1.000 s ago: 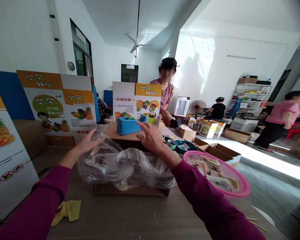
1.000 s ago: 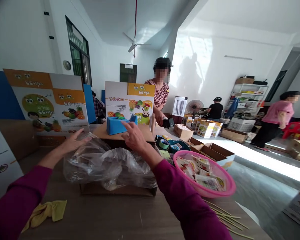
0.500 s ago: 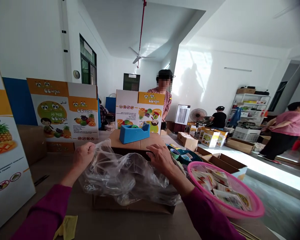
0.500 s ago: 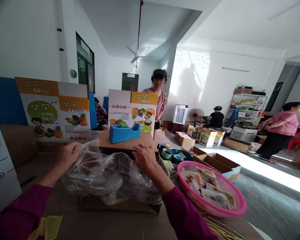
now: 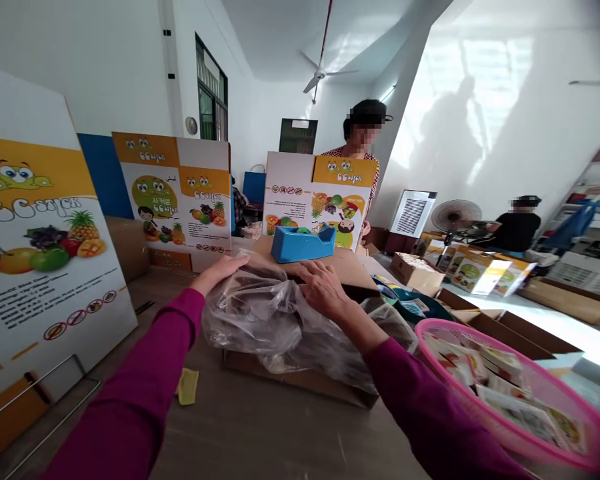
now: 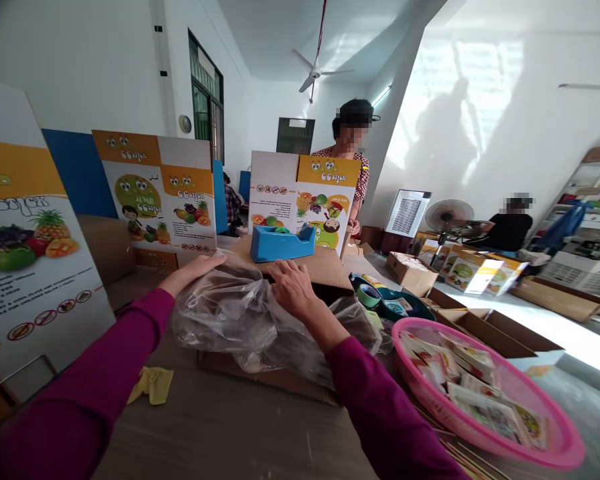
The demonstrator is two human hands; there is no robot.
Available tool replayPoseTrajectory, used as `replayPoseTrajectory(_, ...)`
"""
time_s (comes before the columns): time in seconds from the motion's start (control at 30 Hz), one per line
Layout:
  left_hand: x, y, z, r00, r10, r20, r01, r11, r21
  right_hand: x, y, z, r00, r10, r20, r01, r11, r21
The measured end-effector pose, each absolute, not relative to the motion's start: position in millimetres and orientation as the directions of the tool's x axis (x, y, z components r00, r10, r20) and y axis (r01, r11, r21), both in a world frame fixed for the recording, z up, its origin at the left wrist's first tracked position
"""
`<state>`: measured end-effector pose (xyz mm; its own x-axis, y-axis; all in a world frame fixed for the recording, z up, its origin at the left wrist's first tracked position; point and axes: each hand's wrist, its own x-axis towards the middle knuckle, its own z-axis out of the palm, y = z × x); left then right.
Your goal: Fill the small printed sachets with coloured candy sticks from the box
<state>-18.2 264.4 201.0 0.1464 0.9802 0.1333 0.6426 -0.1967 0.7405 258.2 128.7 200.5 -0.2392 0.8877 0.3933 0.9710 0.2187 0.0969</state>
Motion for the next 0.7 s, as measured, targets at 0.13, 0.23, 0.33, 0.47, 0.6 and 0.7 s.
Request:
replayPoseTrajectory(0.13,-17,264,197,0.091,0.949,0.301,0.647,-0.286,0.707,245,158,196,-0.157,0.921,0.356,0.988,0.147,0.054)
replayPoseTrajectory(0.23,-17,263,194,0.019,0.918,0.397,0.621,-0.322,0.715,247,163,184,-0.08,0.911,0.405,0.996,0.087,0.001)
replayPoseTrajectory(0.33,-11,258,181,-0.084,0.888,0.452,0.557,-0.334,0.76,247,163,176,-0.042,0.899,0.435,0.997,0.065,-0.039)
replayPoseTrajectory(0.47,2,243,160,-0.205,0.858,0.47,0.418,-0.358,0.835,242,160,177,-0.02,0.9,0.434,0.998,0.044,-0.045)
replayPoseTrajectory(0.6,-13,211,165,-0.303,0.824,0.479,0.271,-0.407,0.872,241,163,181,-0.015,0.915,0.404,0.998,0.039,-0.052)
replayPoseTrajectory(0.7,-55,160,185,-0.566,0.678,0.469,0.128,-0.49,0.862,241,167,180,-0.012,0.91,0.415,0.996,0.048,-0.076)
